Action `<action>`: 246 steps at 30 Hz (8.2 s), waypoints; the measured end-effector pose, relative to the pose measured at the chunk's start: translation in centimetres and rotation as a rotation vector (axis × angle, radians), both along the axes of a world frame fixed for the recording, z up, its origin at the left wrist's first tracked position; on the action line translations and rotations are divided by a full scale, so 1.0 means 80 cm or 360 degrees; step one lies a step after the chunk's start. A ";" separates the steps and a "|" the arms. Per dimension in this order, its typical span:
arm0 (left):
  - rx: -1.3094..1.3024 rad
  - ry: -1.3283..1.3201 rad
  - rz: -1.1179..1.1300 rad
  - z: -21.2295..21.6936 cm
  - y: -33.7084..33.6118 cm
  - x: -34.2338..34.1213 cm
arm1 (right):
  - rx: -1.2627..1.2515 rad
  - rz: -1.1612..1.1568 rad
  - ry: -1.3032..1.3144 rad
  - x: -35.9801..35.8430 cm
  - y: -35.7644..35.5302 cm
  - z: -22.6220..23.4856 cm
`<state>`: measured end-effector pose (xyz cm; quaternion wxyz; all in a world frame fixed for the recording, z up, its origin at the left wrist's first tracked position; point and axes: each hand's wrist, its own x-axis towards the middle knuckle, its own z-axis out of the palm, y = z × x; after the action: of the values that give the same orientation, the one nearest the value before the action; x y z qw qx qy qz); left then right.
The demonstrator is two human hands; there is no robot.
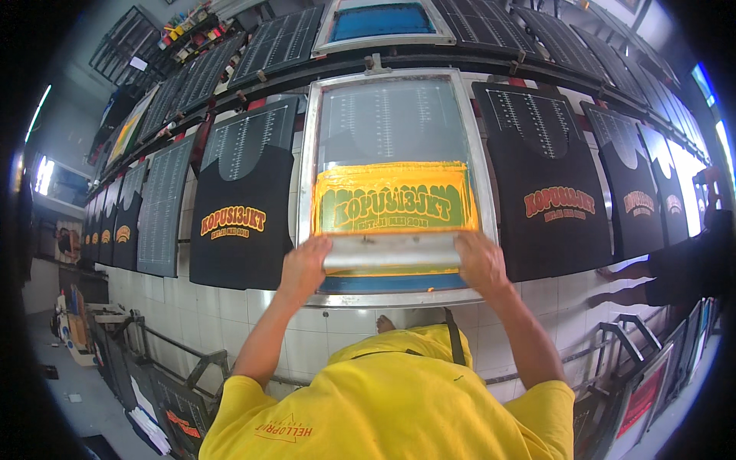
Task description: The person performs screen printing on a series of black t-shirts by using a squeegee to spread yellow ink across a mesh screen and then lifting the screen to reveal the design.
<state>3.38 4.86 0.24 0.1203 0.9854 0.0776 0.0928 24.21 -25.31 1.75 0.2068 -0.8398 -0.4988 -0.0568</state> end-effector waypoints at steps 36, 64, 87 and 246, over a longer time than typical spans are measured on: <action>0.0005 -0.0178 0.0007 -0.010 -0.034 -0.041 | 0.0059 -0.0085 -0.0081 -0.051 -0.030 0.007; -0.0588 -0.0416 0.0609 -0.058 -0.014 -0.099 | 0.0285 -0.1118 0.0384 -0.024 -0.087 -0.073; -0.1231 -0.0353 0.1324 -0.085 0.025 -0.046 | 0.0447 -0.1511 0.0936 0.025 -0.046 -0.098; -0.2844 -0.0488 0.1059 -0.126 0.787 -0.380 | 0.0985 -0.1660 0.1119 -0.374 0.649 -0.126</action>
<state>-26.98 67.79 -9.82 0.8021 0.4349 0.3782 0.1563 -5.68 26.63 -8.30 0.5312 -0.8406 0.1048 -0.0131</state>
